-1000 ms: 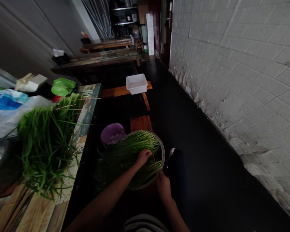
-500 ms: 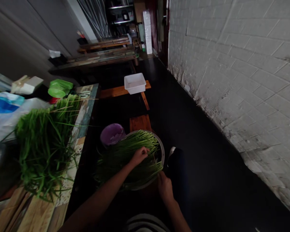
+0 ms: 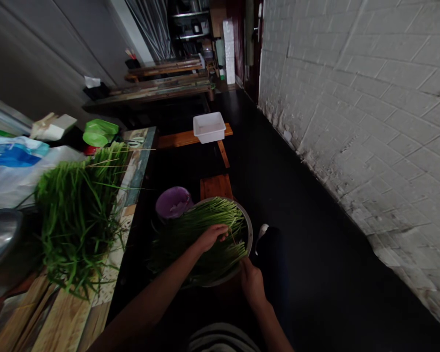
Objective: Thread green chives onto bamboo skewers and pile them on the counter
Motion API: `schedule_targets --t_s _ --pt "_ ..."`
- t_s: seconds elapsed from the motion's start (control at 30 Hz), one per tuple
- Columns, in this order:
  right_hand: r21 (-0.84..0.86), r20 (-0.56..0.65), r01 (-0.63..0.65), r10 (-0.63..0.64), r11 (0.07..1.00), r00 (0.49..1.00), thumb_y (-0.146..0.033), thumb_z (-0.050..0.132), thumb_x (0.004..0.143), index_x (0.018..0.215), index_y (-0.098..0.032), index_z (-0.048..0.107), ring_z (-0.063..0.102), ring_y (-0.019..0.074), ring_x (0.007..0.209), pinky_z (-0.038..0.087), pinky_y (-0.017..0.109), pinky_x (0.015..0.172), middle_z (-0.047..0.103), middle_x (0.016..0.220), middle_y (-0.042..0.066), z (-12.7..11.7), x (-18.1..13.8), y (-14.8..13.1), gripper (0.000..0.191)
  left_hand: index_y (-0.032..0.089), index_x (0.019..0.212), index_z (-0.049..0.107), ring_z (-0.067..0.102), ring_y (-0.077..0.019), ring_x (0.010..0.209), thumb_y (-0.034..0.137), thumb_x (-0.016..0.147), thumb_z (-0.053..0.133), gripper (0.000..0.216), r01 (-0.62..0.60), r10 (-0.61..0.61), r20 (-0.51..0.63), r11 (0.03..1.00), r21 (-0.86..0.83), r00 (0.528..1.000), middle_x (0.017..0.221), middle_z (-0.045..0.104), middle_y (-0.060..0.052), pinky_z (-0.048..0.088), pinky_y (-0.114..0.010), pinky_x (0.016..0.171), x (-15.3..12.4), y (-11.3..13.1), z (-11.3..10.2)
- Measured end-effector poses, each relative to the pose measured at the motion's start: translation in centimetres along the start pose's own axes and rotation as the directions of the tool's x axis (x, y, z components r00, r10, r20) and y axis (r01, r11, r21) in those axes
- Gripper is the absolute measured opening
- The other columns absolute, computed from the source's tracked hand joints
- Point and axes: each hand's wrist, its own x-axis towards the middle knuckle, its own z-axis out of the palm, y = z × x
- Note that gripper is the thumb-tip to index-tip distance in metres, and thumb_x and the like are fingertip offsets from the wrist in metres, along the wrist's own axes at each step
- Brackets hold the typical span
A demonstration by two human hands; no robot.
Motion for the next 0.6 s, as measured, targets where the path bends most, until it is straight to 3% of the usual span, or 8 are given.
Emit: schedule_targets --t_s 0.33,0.6 --pt "0.023 -0.034 0.004 -0.003 1.000 0.999 -0.037 0.034 0.093 0.084 -0.014 0.061 0.051 0.0105 0.048 0.039 0.017 0.049 0.060 0.059 0.001 0.05 0.02 -0.12 0.036 0.011 0.075 0.066 0.042 -0.0083 0.054 0.041 0.067 0.065 0.031 -0.024 0.023 -0.006 0.996 -0.081 1.000 0.063 0.055 -0.001 0.028 -0.023 0.051 -0.09 -0.17 -0.46" --pt "0.047 0.000 0.001 -0.001 0.999 1.000 -0.034 0.036 0.093 0.092 -0.014 0.062 0.058 0.0125 0.055 0.043 0.018 0.055 0.066 0.066 0.004 -0.04 0.01 0.10 0.033 0.011 0.078 0.067 0.040 -0.0074 0.051 0.041 0.067 0.065 0.032 -0.022 0.021 -0.021 0.997 -0.068 1.000 0.061 0.053 0.000 0.026 -0.023 0.050 -0.03 -0.17 -0.33"
